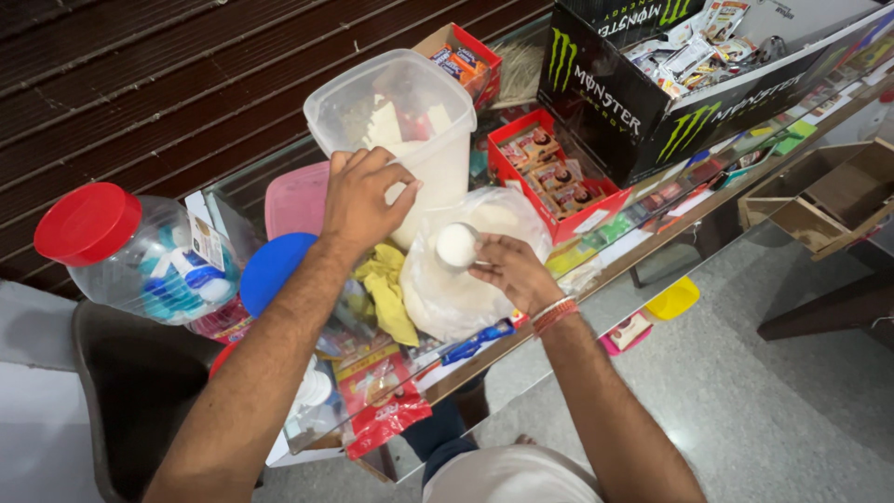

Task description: The person scoops white powder from a large plastic container using a metal cup and pours it into a clear plastic bag. The person repeats this scooping and pouring action multiple times to fill the bag.

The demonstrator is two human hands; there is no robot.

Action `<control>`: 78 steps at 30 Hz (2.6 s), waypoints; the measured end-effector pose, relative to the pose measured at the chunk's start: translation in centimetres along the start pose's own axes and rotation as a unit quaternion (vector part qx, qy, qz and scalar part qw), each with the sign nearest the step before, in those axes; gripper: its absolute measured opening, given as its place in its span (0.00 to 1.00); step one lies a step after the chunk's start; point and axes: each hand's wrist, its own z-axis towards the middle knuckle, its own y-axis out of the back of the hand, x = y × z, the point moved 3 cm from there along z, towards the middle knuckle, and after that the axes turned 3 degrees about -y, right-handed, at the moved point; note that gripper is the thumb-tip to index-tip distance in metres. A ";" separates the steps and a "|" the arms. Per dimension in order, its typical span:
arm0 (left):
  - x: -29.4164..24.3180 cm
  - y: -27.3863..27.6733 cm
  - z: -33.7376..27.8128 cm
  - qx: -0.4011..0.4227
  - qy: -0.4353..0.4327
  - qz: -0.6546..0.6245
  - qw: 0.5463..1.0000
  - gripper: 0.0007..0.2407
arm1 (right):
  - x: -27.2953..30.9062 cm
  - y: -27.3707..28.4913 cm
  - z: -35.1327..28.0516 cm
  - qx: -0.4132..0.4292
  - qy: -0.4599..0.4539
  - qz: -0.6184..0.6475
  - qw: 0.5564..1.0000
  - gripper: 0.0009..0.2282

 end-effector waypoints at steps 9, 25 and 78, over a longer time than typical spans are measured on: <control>0.1 0.0 0.0 -0.001 -0.001 -0.004 1.000 0.04 | 2.1 -1.4 -1.3 0.016 0.012 0.026 0.999 0.15; 0.0 -0.1 0.0 -0.006 -0.001 0.000 1.000 0.04 | 18.2 -10.5 -2.8 -0.022 0.187 -0.041 0.981 0.13; 0.5 -0.4 -0.5 0.000 -0.011 -0.003 1.000 0.04 | 4.4 -5.2 -7.0 -0.227 0.328 -0.693 0.600 0.34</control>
